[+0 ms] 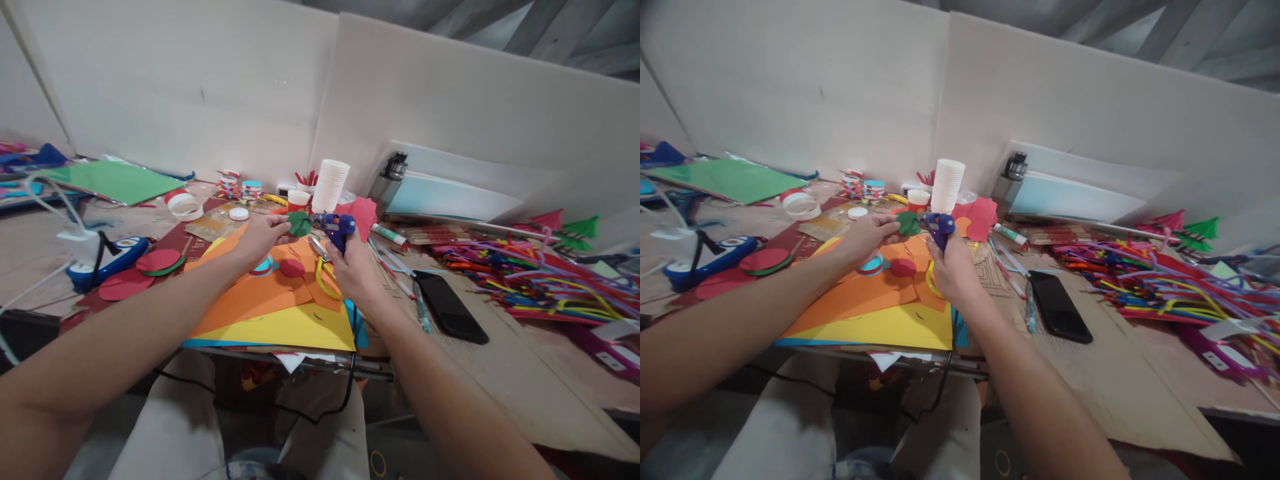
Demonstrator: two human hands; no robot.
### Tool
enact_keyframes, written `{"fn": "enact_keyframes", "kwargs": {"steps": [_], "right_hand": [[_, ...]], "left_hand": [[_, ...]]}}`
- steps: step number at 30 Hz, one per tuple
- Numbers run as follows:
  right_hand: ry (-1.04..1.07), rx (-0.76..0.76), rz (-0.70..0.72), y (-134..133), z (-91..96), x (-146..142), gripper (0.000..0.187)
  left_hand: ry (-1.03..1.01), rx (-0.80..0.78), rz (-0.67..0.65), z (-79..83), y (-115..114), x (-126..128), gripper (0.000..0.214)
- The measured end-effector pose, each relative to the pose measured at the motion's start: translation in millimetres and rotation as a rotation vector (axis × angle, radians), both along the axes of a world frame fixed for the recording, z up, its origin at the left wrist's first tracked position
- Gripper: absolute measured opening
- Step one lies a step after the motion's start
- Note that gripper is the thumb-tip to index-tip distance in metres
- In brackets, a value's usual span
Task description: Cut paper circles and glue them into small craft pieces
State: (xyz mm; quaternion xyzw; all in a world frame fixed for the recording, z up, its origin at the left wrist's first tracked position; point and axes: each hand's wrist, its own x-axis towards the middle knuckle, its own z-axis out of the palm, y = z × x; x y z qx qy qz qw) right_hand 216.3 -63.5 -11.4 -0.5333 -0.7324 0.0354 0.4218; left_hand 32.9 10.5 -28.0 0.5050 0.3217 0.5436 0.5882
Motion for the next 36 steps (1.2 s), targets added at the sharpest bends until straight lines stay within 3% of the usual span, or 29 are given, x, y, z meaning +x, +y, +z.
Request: {"fn": "enact_keyframes", "kwargs": {"steps": [6,15,28,36], "right_hand": [[-0.001,-0.01,-0.019,-2,2.2,0,0.029],[-0.045,-0.072,-0.027,-3,-1.4,-3,0.024],[0.001,-0.091,0.059,-2,-3.8,-8,0.03],[0.024,-0.111,0.026,-3,-1.6,-9,0.029]], "left_hand": [[0.015,-0.003,-0.019,0.7,-1,0,0.01],[-0.066,0.035,0.11,-1.2,7,-3,0.011],[-0.028,-0.032,-0.014,6.7,-3,3,0.01],[-0.013,-0.091,-0.009,6.4,-5,5,0.016]]}}
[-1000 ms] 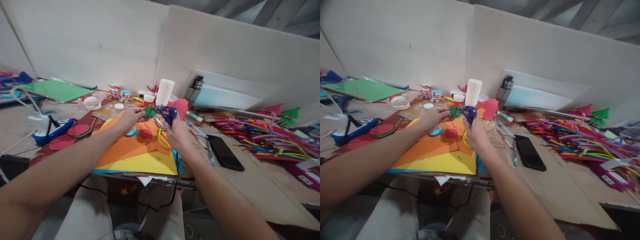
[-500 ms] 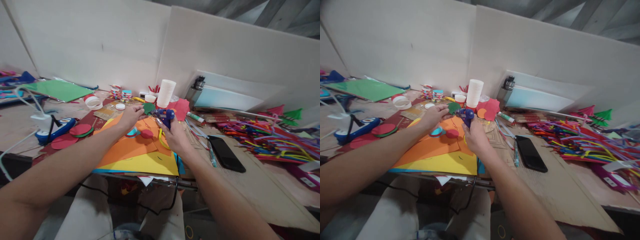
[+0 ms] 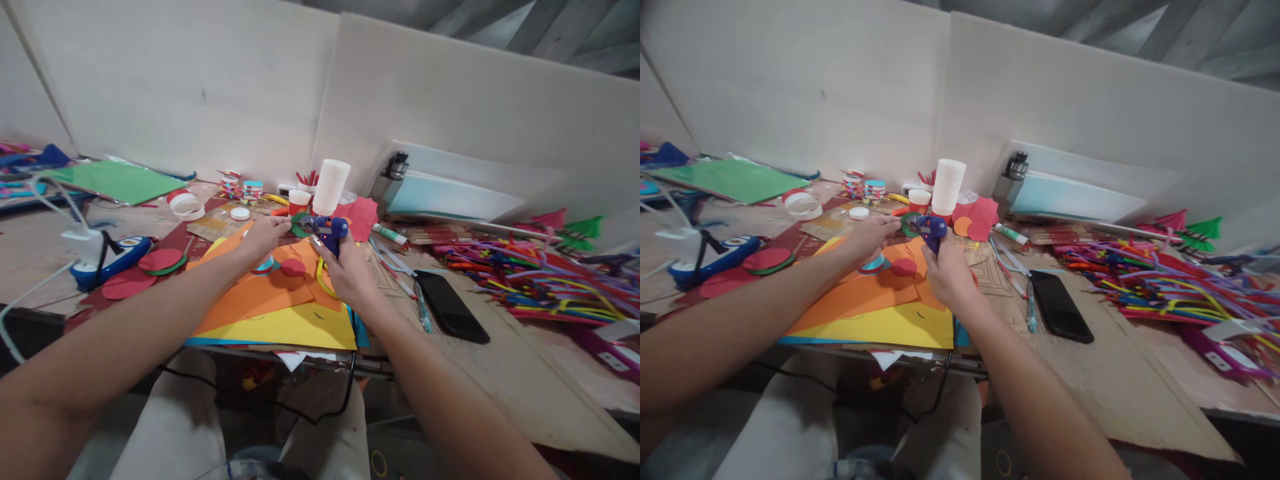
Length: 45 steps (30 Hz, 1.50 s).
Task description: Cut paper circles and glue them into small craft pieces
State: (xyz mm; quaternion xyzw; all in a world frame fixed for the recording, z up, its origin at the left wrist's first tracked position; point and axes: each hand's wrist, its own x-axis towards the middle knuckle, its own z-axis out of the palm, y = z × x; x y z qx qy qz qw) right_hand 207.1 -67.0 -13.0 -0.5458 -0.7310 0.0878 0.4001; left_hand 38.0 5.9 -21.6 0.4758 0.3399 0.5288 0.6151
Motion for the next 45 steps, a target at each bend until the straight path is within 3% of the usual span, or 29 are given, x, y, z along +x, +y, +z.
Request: {"fn": "enact_keyframes", "kwargs": {"steps": [10,24,38,45], "right_hand": [[0.014,0.088,-0.105,-0.8,0.8,3.1,0.026],[0.04,0.092,-0.085,-2.5,3.0,2.4,0.018],[-0.058,0.068,-0.101,-3.3,-0.6,1.5,0.022],[-0.045,0.134,-0.092,-3.2,1.4,5.3,0.021]], "left_hand": [[0.08,0.062,0.025,-2.2,2.7,0.4,0.019],[0.159,0.085,0.065,1.6,-1.0,0.4,0.015],[0.017,0.132,0.158,-1.5,7.3,-4.3,0.015],[0.037,0.13,0.156,0.0,4.2,-3.3,0.012]]}}
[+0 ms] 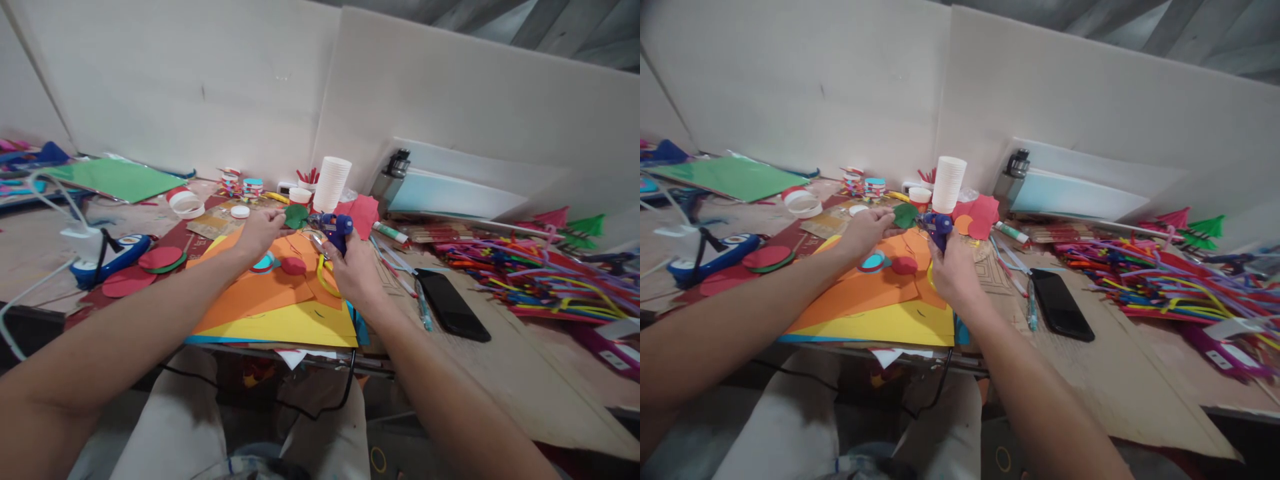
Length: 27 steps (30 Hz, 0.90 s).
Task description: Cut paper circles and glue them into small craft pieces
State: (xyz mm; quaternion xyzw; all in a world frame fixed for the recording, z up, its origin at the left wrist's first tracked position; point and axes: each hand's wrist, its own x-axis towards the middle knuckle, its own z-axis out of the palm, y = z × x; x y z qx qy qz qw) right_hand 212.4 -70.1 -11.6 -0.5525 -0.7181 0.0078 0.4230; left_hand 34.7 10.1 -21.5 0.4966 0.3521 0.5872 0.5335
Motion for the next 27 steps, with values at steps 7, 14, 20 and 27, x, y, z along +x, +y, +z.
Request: {"fn": "enact_keyframes", "kwargs": {"steps": [7,14,20,27], "right_hand": [[0.013,-0.046,-0.042,2.5,1.0,2.4,0.025],[-0.06,-0.01,-0.03,0.5,1.1,2.5,0.026],[-0.08,-0.069,0.0,-0.4,-0.6,-3.8,0.023],[-0.049,-0.044,-0.021,0.7,-0.3,-4.6,0.024]], "left_hand": [[0.016,-0.054,-0.065,1.5,-2.9,2.3,0.013],[0.04,0.015,0.009,-0.2,0.0,-0.1,0.016],[0.003,0.064,0.027,-5.2,6.3,-3.1,0.015],[-0.019,-0.034,-0.071,-3.1,1.4,4.4,0.016]]}}
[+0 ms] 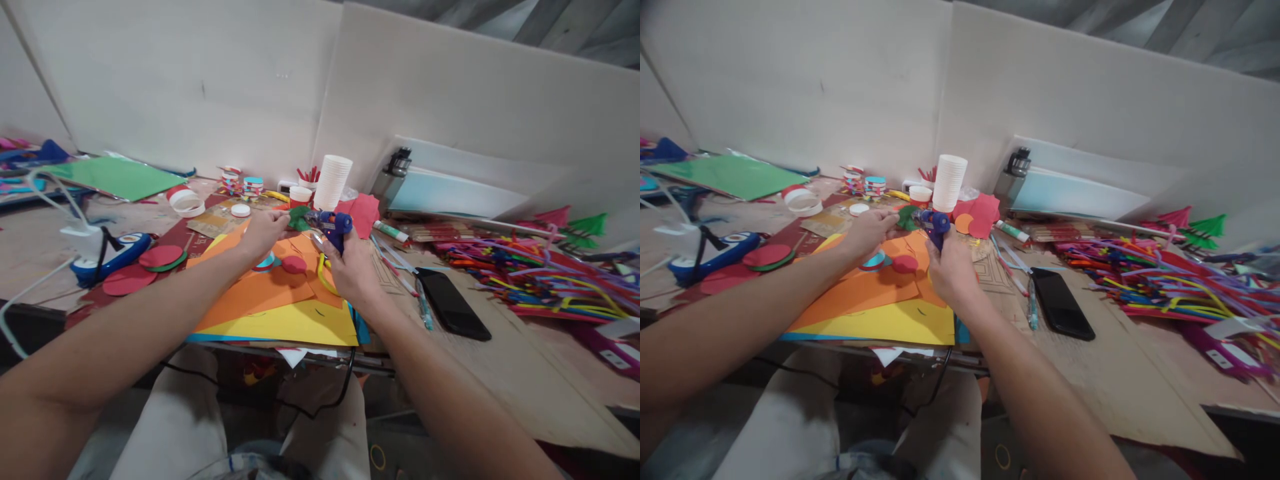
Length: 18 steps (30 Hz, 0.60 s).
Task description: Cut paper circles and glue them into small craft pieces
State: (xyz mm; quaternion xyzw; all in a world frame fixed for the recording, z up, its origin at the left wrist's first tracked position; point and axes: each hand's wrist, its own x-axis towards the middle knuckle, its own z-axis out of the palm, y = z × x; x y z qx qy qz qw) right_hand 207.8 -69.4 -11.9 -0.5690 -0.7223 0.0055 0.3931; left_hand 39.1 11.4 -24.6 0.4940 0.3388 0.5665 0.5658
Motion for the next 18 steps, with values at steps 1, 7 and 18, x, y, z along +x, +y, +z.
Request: {"fn": "enact_keyframes", "kwargs": {"steps": [1,7,18], "right_hand": [[0.007,0.011,-0.006,0,-0.1,0,0.024],[0.026,-0.021,0.041,1,-1.6,0,0.028],[0.004,-0.074,0.051,-1,0.0,1,0.029]], "left_hand": [[0.005,-0.017,-0.013,0.1,-1,1,0.016],[0.037,-0.033,-0.031,0.8,-1,1,0.017],[0.007,0.106,0.057,-1.7,5,-9,0.014]]}}
